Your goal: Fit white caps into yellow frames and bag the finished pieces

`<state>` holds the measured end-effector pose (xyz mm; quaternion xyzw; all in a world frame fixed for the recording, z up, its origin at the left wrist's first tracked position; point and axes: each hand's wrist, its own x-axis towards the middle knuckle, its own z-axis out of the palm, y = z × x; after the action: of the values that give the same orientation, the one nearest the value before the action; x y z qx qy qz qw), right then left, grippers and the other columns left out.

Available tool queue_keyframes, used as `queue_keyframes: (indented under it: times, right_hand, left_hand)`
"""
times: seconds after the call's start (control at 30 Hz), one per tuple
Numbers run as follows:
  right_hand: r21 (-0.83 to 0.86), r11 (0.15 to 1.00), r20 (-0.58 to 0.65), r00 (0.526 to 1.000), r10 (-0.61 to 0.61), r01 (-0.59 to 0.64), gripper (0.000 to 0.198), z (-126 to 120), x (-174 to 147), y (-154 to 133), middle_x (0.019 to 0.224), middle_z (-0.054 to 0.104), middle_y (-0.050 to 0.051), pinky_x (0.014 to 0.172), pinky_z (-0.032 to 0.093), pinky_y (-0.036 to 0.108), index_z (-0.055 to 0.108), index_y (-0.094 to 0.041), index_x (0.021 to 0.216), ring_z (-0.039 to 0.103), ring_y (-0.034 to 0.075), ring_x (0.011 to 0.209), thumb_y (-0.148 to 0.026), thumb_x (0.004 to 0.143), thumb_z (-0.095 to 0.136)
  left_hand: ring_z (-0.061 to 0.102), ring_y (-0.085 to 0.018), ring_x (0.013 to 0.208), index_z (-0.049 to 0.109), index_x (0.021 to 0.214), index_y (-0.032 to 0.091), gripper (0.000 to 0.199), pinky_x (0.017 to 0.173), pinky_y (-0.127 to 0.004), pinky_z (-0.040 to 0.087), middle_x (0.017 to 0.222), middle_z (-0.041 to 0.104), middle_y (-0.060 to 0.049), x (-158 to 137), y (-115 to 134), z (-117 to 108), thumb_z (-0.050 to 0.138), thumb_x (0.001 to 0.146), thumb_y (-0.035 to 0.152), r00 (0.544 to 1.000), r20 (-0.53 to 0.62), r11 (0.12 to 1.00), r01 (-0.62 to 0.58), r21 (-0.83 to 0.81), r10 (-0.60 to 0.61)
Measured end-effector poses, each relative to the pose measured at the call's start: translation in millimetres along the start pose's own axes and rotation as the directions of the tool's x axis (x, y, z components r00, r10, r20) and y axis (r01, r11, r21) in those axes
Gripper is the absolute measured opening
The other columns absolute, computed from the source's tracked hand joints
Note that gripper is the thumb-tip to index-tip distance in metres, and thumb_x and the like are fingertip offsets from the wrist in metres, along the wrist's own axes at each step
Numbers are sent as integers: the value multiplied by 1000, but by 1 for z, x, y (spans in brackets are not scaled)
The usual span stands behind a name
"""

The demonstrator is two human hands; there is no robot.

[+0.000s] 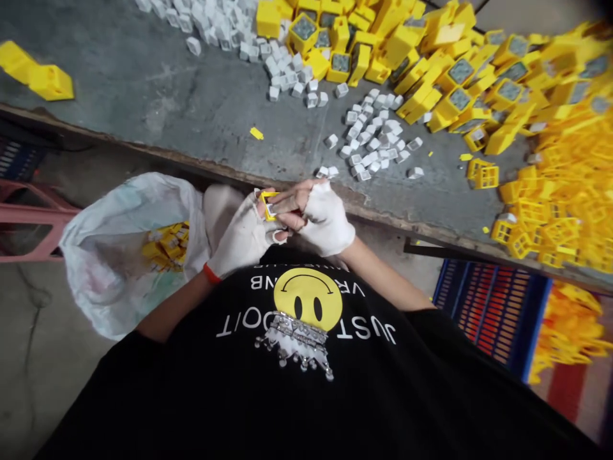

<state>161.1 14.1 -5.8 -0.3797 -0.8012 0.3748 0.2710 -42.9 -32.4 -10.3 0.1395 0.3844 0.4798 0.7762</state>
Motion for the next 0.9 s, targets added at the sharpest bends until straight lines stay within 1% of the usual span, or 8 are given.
queue_keyframes:
  times: [0.07,0.17,0.23,0.3,0.4,0.57,0.77,0.9]
  right_hand:
    - [-70,995,7,997,-75,75,41,3,-16,6,130,92,7,119,60,53,90,-33,115,81,30,127,-59,120,60]
    - [-214,962,24,986,-165,167,46,-20,-26,21,143,89,9,113,61,55,92,-34,129,80,31,125,-61,121,56]
    - [-367,927,-43,994,-96,73,44,-47,-24,33,151,86,11,116,58,60,89,-32,138,77,34,131,-52,121,53]
    - [-510,854,-114,992,53,-104,41,-70,-13,44,155,83,13,122,50,67,87,-29,142,71,38,141,-40,119,55]
    - [-664,719,-67,974,216,-205,38,-86,10,53,150,83,18,125,40,75,85,-23,141,61,47,149,-32,113,61]
    - [-754,610,12,924,383,-243,37,-80,52,39,143,82,22,120,41,68,84,-17,138,62,47,146,-32,115,59]
    - [-757,635,110,927,359,-156,41,-49,145,7,155,78,23,122,48,56,75,-14,154,72,39,144,-26,117,61]
    - [-784,609,161,910,382,-117,25,-28,188,0,137,85,22,99,58,41,82,-14,131,82,33,121,-22,111,70]
  left_hand:
    - [70,-18,90,75,125,29,49,69,-28,55,144,84,-6,3,-7,-1,105,90,46,996,44,997,74,10,-74]
    - [73,-22,90,74,128,28,49,69,-31,55,132,86,-8,7,-15,-1,101,93,49,987,43,988,152,22,-152]
    - [77,-25,94,73,128,28,45,70,-31,56,122,86,-7,9,-18,1,98,96,48,989,-2,989,147,-5,-147]
    - [79,-25,94,73,128,29,38,69,-30,56,117,86,-6,9,-19,3,93,101,46,990,-47,991,132,-32,-134]
    - [81,-25,91,72,130,28,31,68,-31,59,120,86,-7,7,-19,6,84,106,44,992,-57,993,115,-26,-116]
    - [85,-28,90,72,130,25,35,68,-34,65,120,85,-10,-1,-18,-6,87,102,39,997,-40,997,64,-42,-65]
    - [81,-23,76,70,128,23,49,62,-30,62,112,86,-9,-7,-13,-33,100,90,31,995,-66,995,66,-75,-71]
    - [84,-28,85,72,130,23,53,68,-32,64,109,85,-10,-16,-8,-52,101,85,25,995,-96,996,-10,-90,2]
